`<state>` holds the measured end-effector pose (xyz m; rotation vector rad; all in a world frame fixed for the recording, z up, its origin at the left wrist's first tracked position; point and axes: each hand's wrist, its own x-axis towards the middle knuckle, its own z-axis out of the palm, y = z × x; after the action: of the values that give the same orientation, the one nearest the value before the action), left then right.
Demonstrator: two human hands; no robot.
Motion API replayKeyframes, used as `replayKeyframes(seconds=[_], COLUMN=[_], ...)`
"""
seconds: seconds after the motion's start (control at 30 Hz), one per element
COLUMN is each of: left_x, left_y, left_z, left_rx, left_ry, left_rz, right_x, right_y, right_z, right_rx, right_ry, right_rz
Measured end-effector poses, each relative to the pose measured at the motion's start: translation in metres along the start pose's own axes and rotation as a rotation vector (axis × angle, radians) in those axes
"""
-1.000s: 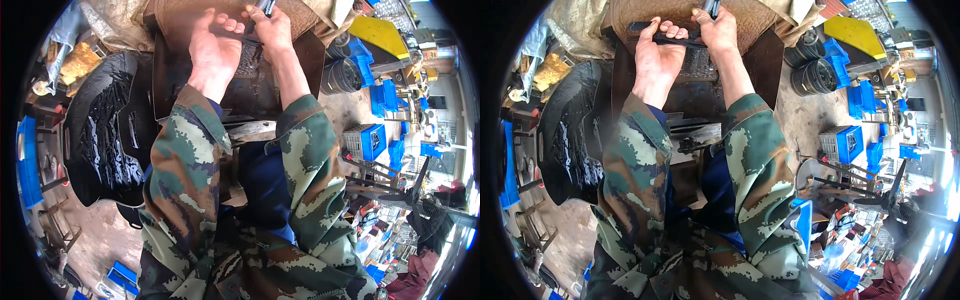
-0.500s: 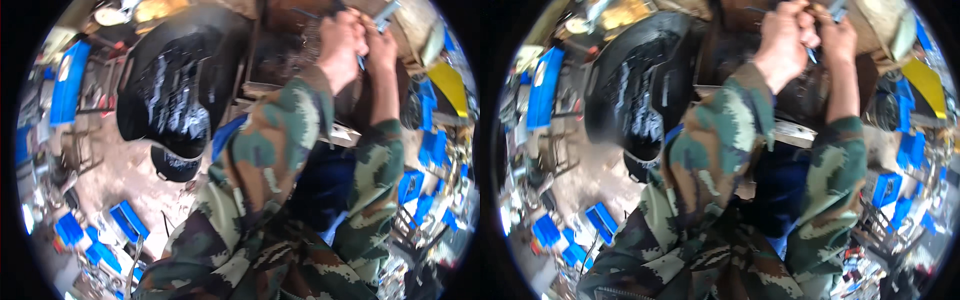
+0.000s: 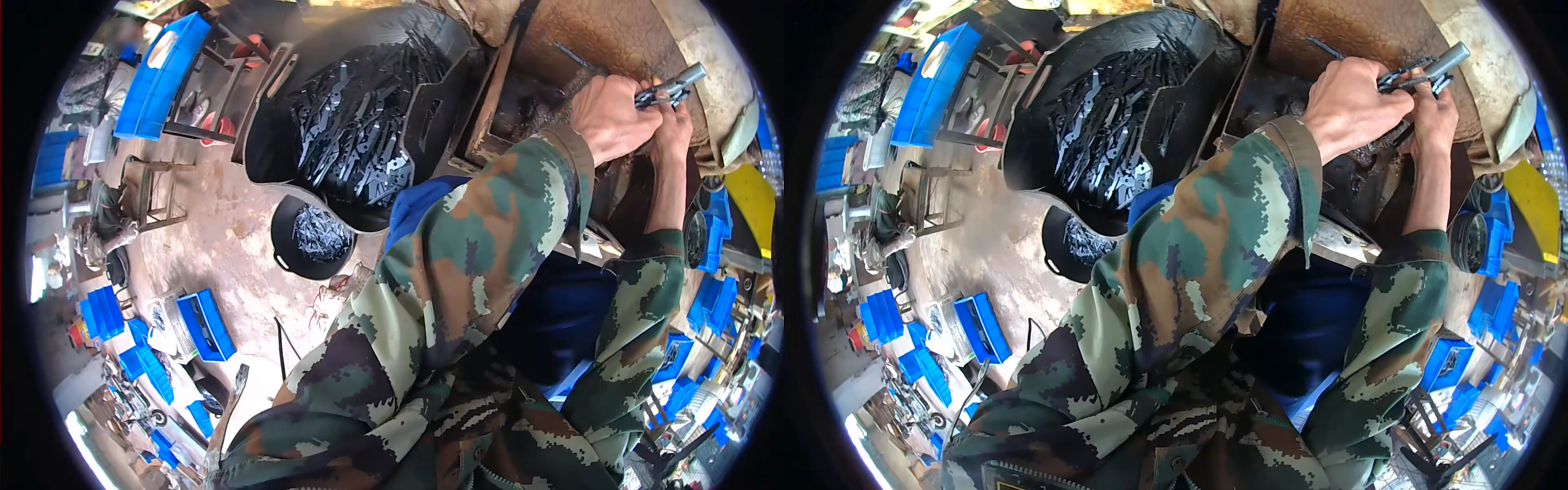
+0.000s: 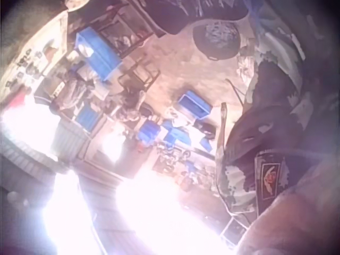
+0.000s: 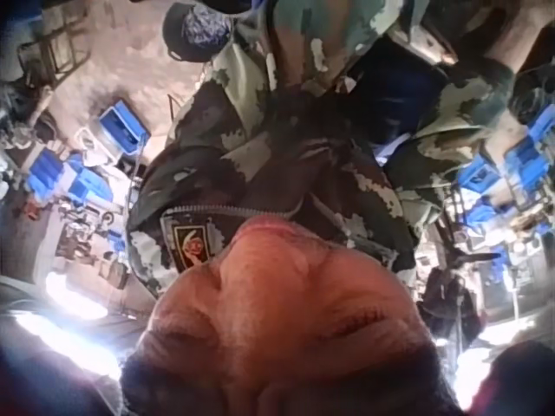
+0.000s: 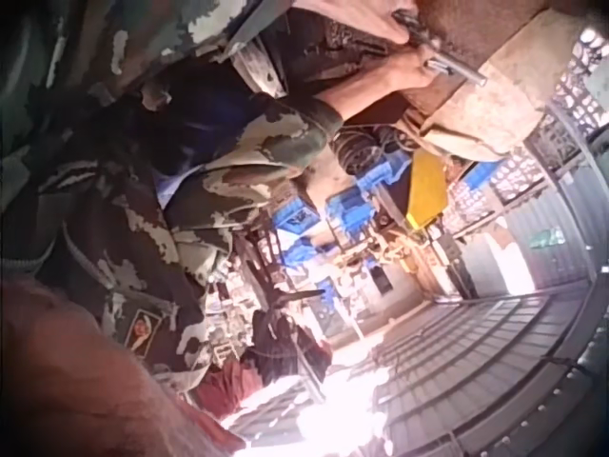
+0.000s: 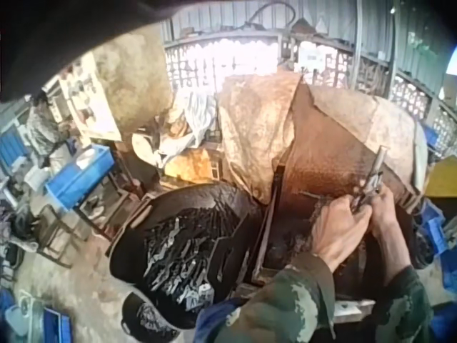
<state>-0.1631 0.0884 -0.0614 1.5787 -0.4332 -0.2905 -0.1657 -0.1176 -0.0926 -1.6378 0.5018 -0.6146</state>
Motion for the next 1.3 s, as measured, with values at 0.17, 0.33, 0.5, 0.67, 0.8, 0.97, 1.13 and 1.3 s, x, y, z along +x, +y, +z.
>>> replayKeyframes(seconds=[0.17,0.33,0.5,0.67,0.8,0.97,1.13,1.3], left_x=[-0.006,-0.009,-0.007,0.010,0.039,0.035,0.033,0.028], left_y=[0.016,0.024,0.011,-0.019,-0.071,-0.067,-0.060,-0.087], left_z=[-0.016,-0.020,-0.027,-0.013,-0.029,-0.042,-0.039,-0.034], left_rx=[0.076,-0.009,0.086,0.100,0.060,0.574,0.836,0.807], left_ry=[-0.026,-0.031,0.012,-0.084,-0.184,-0.200,-0.346,-0.433], left_rz=[0.016,-0.007,0.013,0.233,0.523,0.232,0.034,0.162], right_x=[0.004,-0.036,-0.104,-0.164,-0.185,-0.209,-0.190,-0.165], right_y=[0.010,-0.014,-0.037,-0.050,-0.018,-0.006,-0.033,-0.028], right_z=[0.003,0.000,-0.015,-0.047,-0.036,-0.038,-0.050,-0.051], right_rx=[-0.056,-0.058,-0.147,-0.307,-0.572,-0.752,-0.449,-0.325], right_ry=[-0.005,0.037,-0.131,-0.419,-0.635,-0.784,-0.840,-0.437], right_rz=[-0.051,0.021,0.067,0.050,-0.456,-0.366,0.349,0.267])
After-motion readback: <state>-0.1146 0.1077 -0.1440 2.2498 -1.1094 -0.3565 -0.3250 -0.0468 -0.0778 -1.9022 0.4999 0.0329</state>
